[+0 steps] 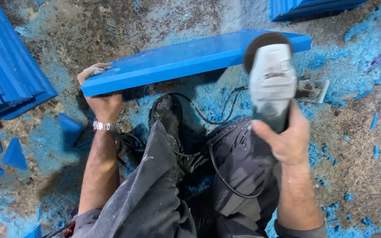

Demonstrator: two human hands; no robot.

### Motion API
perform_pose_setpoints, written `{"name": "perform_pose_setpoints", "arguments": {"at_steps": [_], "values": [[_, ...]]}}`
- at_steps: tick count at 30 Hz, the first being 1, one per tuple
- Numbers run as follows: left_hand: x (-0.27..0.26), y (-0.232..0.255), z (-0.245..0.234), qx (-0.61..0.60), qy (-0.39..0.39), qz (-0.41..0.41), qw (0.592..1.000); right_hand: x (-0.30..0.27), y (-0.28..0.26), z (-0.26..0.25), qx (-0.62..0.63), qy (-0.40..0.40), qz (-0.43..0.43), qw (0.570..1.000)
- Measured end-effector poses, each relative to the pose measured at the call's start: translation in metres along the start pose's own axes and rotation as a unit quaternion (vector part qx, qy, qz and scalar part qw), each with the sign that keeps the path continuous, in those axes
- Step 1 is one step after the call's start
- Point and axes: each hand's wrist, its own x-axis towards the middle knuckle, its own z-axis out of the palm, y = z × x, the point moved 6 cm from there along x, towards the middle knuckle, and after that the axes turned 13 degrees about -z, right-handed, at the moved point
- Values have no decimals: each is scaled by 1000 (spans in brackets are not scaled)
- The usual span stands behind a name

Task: Shaping and smoothing the edges of blue plastic blocks using an angle grinder and an electric sander.

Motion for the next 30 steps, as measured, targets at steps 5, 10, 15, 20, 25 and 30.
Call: {"name": "perform_pose_setpoints", "arguments": {"at_steps": [5,10,15,20,25,30], "values": [[1,-2,0,36,2,17,999,3,-15,29,-60,-66,-23,996],[3,5,-2,69,15,28,997,2,5,1,-14,-4,-1,1000],[6,0,0,-15,-7,-1,1000,-8,43,-63,49,109,-24,993],[10,23,-9,24,0,-22,999,-26,56,-94,191,231,-19,954],[8,150,2,422,123,280,853,-37,41,-75,587,213,-15,781],[23,142,58,430,-80,230,869,-60,76,-89,700,207,-62,680]]}}
